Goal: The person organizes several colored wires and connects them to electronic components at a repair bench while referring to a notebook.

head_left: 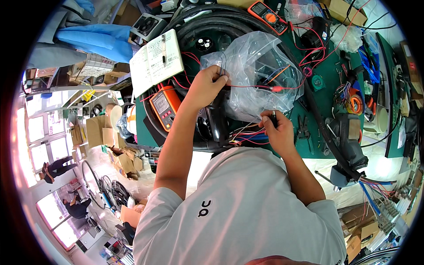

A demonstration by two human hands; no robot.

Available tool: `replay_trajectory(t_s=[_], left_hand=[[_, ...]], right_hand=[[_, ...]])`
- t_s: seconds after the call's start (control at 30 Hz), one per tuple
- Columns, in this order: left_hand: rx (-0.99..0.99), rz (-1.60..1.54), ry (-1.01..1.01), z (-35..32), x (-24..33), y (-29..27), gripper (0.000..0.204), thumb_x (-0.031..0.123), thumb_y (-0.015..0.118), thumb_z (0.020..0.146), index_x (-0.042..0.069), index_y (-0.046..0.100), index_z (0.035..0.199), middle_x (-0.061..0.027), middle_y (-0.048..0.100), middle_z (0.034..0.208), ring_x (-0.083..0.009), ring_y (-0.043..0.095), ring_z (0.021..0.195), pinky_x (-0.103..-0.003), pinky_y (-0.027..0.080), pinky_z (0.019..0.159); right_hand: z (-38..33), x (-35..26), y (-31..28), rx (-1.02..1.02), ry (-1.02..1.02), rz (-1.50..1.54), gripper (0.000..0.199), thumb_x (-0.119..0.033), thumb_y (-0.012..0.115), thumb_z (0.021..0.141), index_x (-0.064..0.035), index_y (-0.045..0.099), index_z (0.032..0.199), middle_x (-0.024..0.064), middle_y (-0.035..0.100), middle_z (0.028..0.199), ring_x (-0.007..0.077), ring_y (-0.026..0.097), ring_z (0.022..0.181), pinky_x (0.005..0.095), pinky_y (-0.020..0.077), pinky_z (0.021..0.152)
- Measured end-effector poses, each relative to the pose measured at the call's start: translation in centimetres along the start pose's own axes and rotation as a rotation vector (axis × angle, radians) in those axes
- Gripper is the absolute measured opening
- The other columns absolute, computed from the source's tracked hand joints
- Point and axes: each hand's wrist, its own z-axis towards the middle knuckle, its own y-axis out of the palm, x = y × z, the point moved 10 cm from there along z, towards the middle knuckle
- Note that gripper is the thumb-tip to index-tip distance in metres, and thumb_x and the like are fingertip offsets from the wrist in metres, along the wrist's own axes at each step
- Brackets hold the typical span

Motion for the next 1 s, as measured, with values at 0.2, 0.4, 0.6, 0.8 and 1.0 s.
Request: replay_trajectory(t_s=[0.2, 0.4, 0.6, 0.8, 1.0], left_hand=[[0.099, -0.187, 0.051, -1.4, 1.8, -1.3, 0.021, 0.010, 0.054, 0.096, -0.005, 0.058, 0.109, -0.0080, 0.067, 0.090, -0.0119, 0.061, 0.085, -0.025, 0.046, 0.079], [0.148, -0.463, 0.150, -1.9, 2.4, -2.1, 0.028, 0.018, 0.050, 0.100, -0.004, 0.057, 0.116, -0.0058, 0.064, 0.086, -0.0131, 0.060, 0.083, -0.026, 0.047, 0.081], [0.120, -0.804, 0.153, -1.7, 2.8, -1.6, 0.033, 0.024, 0.048, 0.101, -0.003, 0.057, 0.118, -0.0081, 0.064, 0.089, -0.0162, 0.063, 0.083, -0.031, 0.051, 0.081], [0.095, -0.886, 0.092, -1.8, 3.9, -1.0, 0.034, 0.025, 0.046, 0.102, -0.001, 0.057, 0.120, -0.0102, 0.066, 0.095, -0.0186, 0.063, 0.084, -0.034, 0.052, 0.081], [0.097, -0.878, 0.072, -1.5, 3.9, -0.7, 0.031, 0.020, 0.047, 0.101, -0.002, 0.056, 0.121, -0.0117, 0.066, 0.098, -0.0187, 0.064, 0.085, -0.034, 0.053, 0.080]], right_hand=[[-0.2, -0.2, 0.2, 0.005, -0.042, -0.008, 0.014, -0.011, 0.056, 0.094, 0.0000, 0.062, 0.101, 0.0025, 0.066, 0.075, 0.0051, 0.054, 0.061, 0.0209, 0.0438, 0.054], [-0.8, -0.8, 0.6, -0.024, -0.040, -0.044, 0.014, -0.010, 0.057, 0.093, 0.0009, 0.062, 0.099, 0.0041, 0.066, 0.074, 0.0070, 0.057, 0.064, 0.0223, 0.0454, 0.058], [-1.4, -1.1, 0.3, -0.010, -0.079, -0.115, 0.013, -0.009, 0.058, 0.092, 0.0018, 0.062, 0.096, 0.0056, 0.066, 0.073, 0.0095, 0.062, 0.067, 0.0247, 0.0482, 0.062], [-1.9, -0.4, -1.4, 0.043, -0.071, -0.178, 0.013, -0.010, 0.058, 0.092, 0.0011, 0.063, 0.096, 0.0036, 0.065, 0.072, 0.0086, 0.061, 0.067, 0.0237, 0.0473, 0.062], [-2.6, -0.8, -2.6, 0.100, -0.076, -0.198, 0.014, -0.011, 0.059, 0.091, 0.0014, 0.063, 0.096, 0.0047, 0.065, 0.071, 0.0086, 0.060, 0.064, 0.0243, 0.0463, 0.060]])
